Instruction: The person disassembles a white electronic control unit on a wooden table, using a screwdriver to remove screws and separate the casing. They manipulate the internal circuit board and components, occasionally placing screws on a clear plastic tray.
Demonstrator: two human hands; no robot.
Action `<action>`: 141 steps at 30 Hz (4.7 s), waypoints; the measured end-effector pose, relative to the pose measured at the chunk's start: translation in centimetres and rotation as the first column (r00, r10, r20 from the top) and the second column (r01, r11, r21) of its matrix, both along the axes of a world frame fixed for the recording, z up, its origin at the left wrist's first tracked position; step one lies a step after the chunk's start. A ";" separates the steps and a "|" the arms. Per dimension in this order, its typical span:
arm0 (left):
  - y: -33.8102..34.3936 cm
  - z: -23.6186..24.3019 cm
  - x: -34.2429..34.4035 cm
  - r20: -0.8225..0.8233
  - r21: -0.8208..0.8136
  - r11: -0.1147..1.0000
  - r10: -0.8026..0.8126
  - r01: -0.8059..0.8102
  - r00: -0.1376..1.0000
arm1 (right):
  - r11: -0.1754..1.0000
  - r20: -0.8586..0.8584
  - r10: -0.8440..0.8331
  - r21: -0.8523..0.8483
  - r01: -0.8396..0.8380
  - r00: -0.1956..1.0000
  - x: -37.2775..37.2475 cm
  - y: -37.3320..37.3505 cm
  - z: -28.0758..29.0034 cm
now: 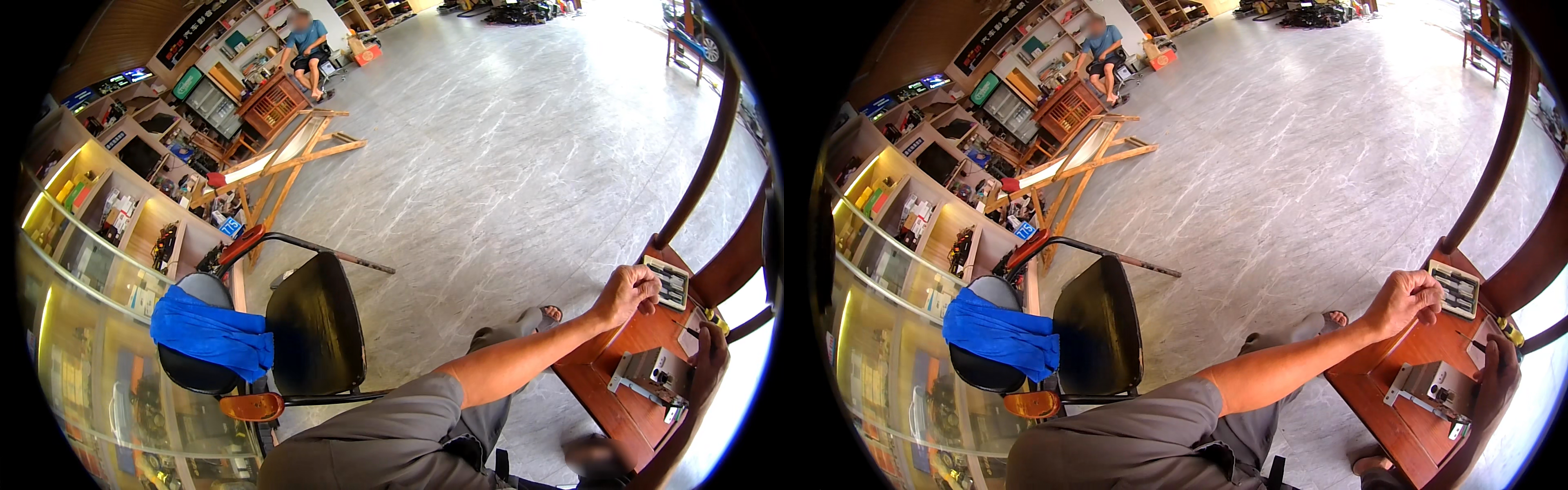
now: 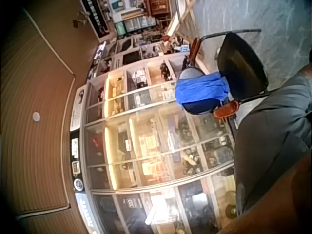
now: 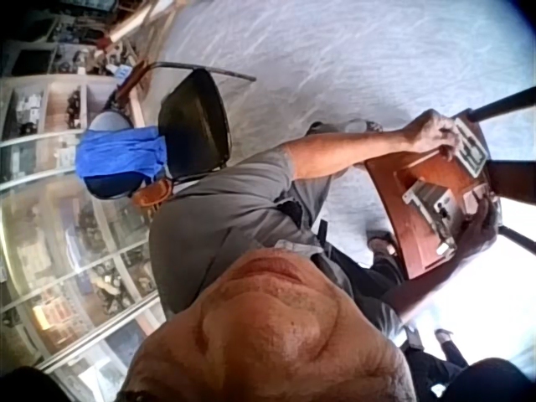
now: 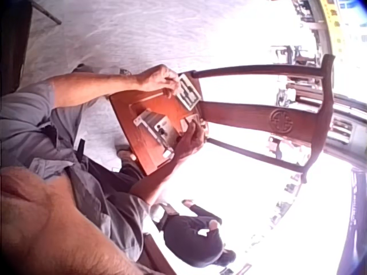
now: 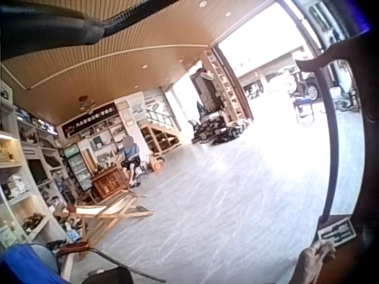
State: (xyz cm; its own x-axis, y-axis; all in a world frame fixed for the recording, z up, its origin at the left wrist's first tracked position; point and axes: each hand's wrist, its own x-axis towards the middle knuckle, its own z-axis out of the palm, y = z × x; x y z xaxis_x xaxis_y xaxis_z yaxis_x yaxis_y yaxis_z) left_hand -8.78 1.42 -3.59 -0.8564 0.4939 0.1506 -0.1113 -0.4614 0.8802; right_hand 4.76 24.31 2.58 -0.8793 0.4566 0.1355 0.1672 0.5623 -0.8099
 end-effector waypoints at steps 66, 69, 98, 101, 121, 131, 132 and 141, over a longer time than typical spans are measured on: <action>15.0 -3.4 -1.5 -0.715 -0.530 0.834 -0.345 -0.151 0.608 | 0.966 -0.373 -0.126 -0.259 0.028 0.919 1.3 -2.0 3.1; 14.5 -2.7 -1.9 -0.672 -0.471 0.876 -0.282 -0.101 0.685 | 0.967 -0.382 -0.135 -0.252 0.037 0.914 1.3 -1.8 3.0; 1.5 4.9 8.2 -0.751 -0.484 0.846 -0.272 -0.222 0.601 | 0.988 -0.540 0.000 0.131 0.084 0.842 3.9 -2.9 8.5; 1.7 4.7 8.2 -0.716 -0.513 0.833 -0.281 -0.209 0.639 | 0.964 -0.558 0.037 0.239 0.118 0.829 4.9 -2.1 8.8; 2.0 3.4 8.0 -0.820 -0.423 0.841 -0.198 -0.337 0.537 | 0.969 -0.451 0.054 0.238 0.062 0.891 5.5 -5.8 5.8; 2.1 3.1 8.0 -0.842 -0.415 0.831 -0.196 -0.370 0.503 | 0.956 -0.413 0.029 0.277 0.096 0.910 5.2 -6.5 6.0; 2.1 3.1 8.0 -0.842 -0.416 0.831 -0.199 -0.369 0.501 | 0.948 -0.404 0.018 0.297 0.113 0.915 5.1 -6.9 6.2; 2.1 2.8 8.0 -0.853 -0.402 0.830 -0.186 -0.386 0.488 | 0.957 -0.396 -0.028 0.255 0.139 0.918 5.2 -7.4 6.2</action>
